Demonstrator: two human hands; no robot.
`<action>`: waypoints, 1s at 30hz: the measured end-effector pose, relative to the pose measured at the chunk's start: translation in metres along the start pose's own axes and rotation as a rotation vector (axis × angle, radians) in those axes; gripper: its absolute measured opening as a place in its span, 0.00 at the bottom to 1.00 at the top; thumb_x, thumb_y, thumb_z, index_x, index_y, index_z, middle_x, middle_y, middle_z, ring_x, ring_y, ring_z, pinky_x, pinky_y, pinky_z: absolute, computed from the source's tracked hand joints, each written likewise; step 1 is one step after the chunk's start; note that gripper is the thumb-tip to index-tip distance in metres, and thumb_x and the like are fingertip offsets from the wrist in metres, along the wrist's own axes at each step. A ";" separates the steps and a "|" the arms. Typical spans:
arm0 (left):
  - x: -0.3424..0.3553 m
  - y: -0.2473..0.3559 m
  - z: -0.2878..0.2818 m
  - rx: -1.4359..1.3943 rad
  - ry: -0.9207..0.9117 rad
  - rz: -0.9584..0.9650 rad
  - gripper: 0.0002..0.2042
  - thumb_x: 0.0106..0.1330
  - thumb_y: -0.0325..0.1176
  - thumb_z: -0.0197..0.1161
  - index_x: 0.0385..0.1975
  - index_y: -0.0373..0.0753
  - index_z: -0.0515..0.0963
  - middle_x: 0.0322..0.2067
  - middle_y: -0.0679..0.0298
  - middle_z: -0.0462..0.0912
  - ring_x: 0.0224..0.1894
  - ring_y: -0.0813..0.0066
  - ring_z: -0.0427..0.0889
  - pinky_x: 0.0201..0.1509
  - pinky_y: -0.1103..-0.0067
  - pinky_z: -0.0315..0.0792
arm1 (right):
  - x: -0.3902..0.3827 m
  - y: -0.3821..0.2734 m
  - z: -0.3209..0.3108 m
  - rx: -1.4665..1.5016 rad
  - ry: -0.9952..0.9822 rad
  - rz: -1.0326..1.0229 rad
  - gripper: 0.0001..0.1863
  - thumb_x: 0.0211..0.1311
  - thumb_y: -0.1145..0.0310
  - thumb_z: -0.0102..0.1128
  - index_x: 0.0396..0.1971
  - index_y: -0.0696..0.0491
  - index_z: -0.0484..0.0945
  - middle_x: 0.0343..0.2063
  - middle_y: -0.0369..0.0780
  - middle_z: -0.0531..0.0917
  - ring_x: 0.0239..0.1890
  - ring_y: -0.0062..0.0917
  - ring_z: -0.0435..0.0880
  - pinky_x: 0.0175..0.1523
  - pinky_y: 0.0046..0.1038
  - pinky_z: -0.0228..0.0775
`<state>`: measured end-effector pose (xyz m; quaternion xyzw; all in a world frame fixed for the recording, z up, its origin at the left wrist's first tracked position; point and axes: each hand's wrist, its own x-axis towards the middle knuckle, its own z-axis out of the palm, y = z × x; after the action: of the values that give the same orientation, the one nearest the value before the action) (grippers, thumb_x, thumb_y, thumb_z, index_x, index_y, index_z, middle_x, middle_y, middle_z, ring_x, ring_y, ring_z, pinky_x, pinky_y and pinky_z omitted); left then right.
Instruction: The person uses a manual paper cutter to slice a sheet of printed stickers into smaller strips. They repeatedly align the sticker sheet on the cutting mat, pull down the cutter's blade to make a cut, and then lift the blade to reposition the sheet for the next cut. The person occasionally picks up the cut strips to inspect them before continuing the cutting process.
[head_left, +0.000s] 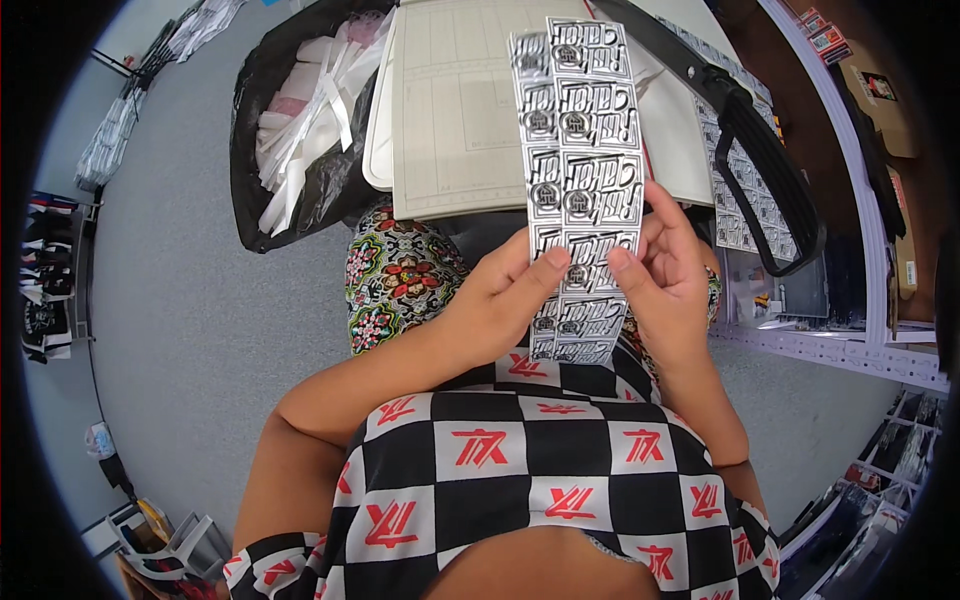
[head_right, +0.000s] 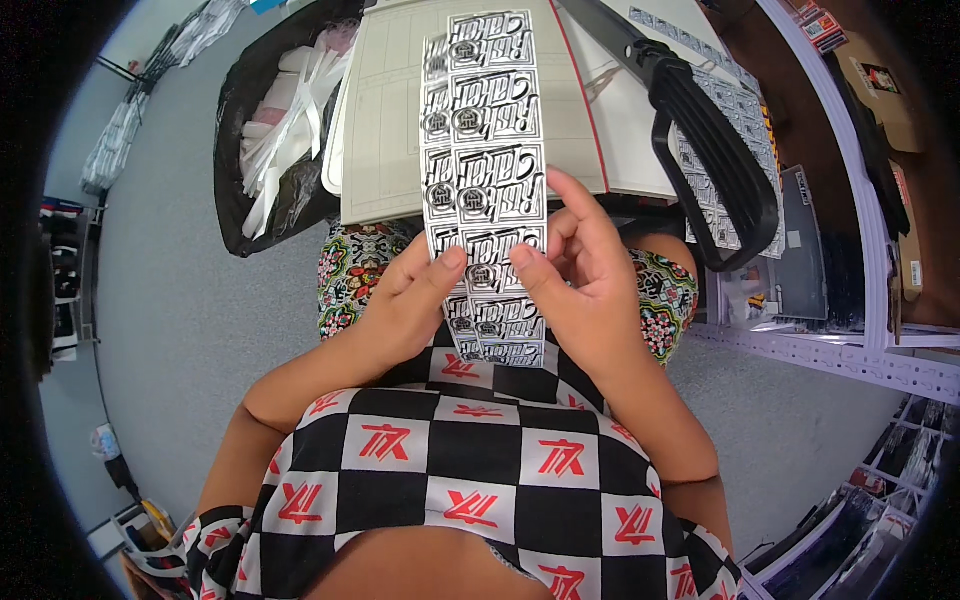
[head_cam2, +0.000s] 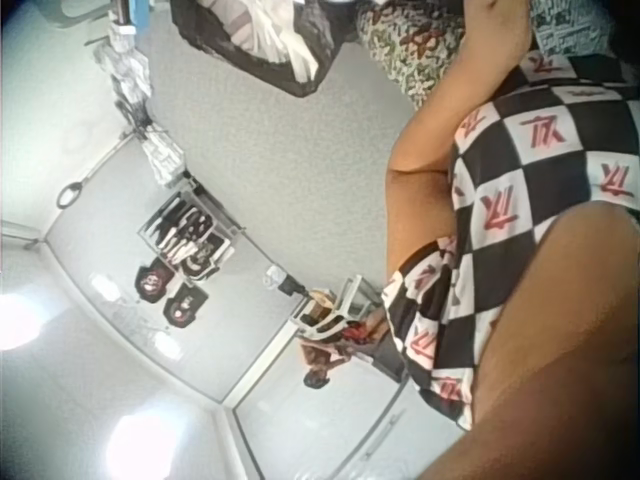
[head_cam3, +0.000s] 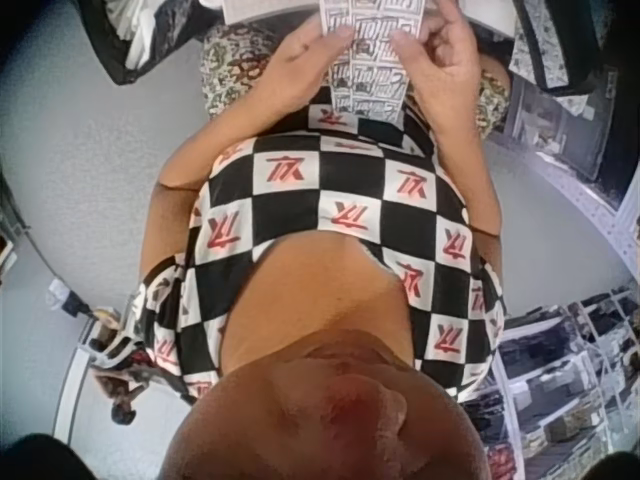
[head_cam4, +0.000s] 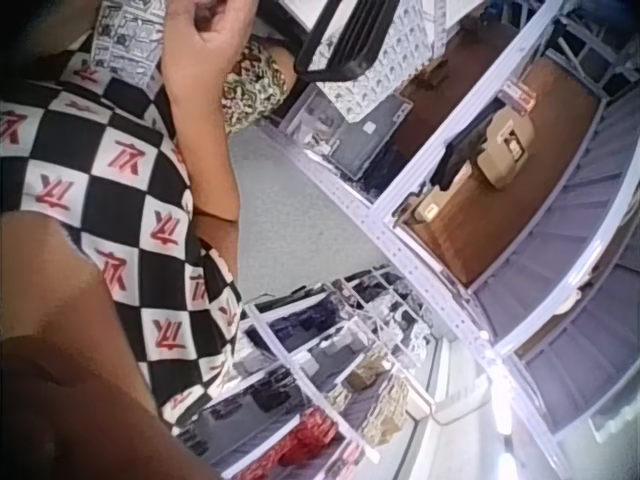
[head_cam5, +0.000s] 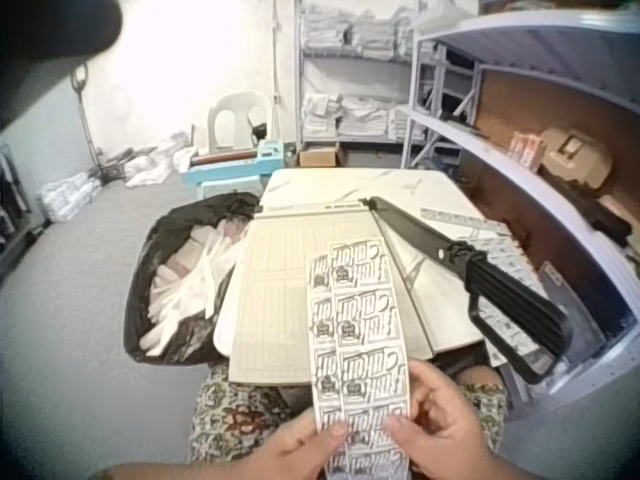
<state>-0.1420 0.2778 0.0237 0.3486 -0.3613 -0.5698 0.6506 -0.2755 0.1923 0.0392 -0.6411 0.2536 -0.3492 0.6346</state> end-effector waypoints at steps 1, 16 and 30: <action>0.000 0.000 0.000 0.024 -0.005 0.002 0.16 0.68 0.35 0.41 0.51 0.33 0.61 0.45 0.64 0.70 0.46 0.82 0.68 0.51 0.82 0.63 | 0.000 -0.001 0.001 0.006 0.011 0.002 0.30 0.52 0.80 0.55 0.56 0.59 0.56 0.24 0.29 0.62 0.28 0.09 0.63 0.35 0.11 0.58; -0.002 0.008 0.004 0.254 0.036 -0.016 0.12 0.65 0.30 0.49 0.45 0.33 0.70 0.37 0.69 0.75 0.38 0.87 0.69 0.42 0.86 0.65 | -0.007 0.002 0.000 0.150 -0.019 -0.034 0.14 0.55 0.76 0.55 0.41 0.60 0.66 0.37 0.37 0.76 0.38 0.15 0.73 0.45 0.19 0.65; 0.001 0.009 0.000 -0.153 -0.015 -0.174 0.33 0.65 0.55 0.25 0.54 0.29 0.59 0.52 0.54 0.67 0.53 0.68 0.68 0.57 0.73 0.59 | -0.004 0.008 0.001 0.281 0.047 0.072 0.09 0.56 0.76 0.53 0.38 0.59 0.69 0.36 0.38 0.77 0.37 0.15 0.74 0.44 0.19 0.66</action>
<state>-0.1374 0.2779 0.0310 0.3237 -0.2896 -0.6527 0.6208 -0.2760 0.1958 0.0304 -0.5281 0.2398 -0.3730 0.7242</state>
